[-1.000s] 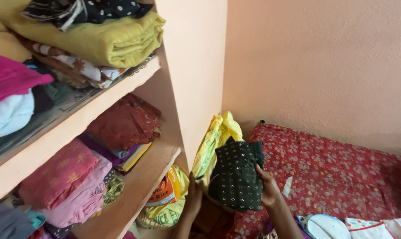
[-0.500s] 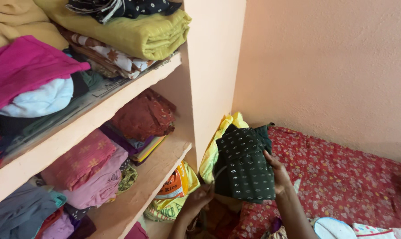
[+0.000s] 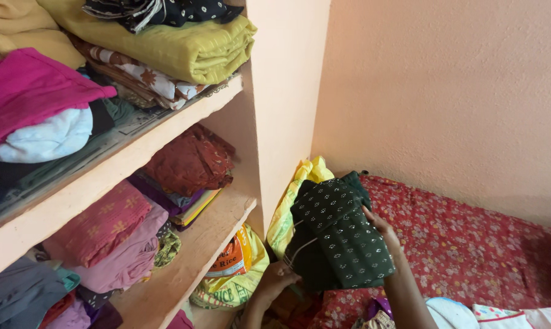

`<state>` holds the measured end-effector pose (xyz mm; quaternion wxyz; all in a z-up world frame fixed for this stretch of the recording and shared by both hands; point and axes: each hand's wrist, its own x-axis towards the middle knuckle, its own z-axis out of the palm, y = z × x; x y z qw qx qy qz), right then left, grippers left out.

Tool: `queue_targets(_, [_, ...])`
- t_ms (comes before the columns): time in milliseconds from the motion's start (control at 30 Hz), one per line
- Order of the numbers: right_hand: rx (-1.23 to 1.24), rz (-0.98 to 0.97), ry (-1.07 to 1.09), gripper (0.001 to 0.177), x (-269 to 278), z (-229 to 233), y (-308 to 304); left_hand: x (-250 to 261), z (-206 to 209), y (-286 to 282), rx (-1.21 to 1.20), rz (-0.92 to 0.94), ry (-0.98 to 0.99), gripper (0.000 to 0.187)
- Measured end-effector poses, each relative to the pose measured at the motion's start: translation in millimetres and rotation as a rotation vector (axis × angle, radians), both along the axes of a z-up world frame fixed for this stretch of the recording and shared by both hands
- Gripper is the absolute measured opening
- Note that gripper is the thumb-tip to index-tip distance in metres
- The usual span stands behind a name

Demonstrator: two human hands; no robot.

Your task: The person sorts through various articles of clothing, picking them up from a bed and placing them into different stacks on nearby shelves by hand.

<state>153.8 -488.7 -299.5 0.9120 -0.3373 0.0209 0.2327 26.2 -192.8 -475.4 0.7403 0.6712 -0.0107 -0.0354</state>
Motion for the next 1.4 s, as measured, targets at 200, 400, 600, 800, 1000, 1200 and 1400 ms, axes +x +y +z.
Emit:
queue_targets(200, [-0.215,0.052,0.028,0.034,4,2,-17,-17,49,40,0.162,0.116,0.150,0.031])
queue_targets(400, [-0.592,0.251,0.025,0.046,-15,19,6,-7,131,50,0.534,0.379,0.094,0.036])
queue_targets(600, [-0.821,0.318,-0.267,0.046,-37,-10,51,10,204,-4,0.429,0.327,0.005,0.056])
queue_targets(800, [-0.565,0.285,-0.242,0.049,-61,-37,74,6,207,-63,0.743,0.260,-0.117,0.042])
queue_targets(1000, [-0.310,0.324,-0.159,0.085,-71,-38,78,-11,257,-74,0.949,0.005,0.017,0.076])
queue_targets(1200, [-0.433,0.233,-0.090,0.080,-73,-42,98,-12,275,-71,1.030,-0.139,0.111,0.097])
queue_targets(1400, [-0.324,0.214,-0.179,0.063,-69,-47,109,-17,271,-49,1.028,-0.073,0.040,0.068])
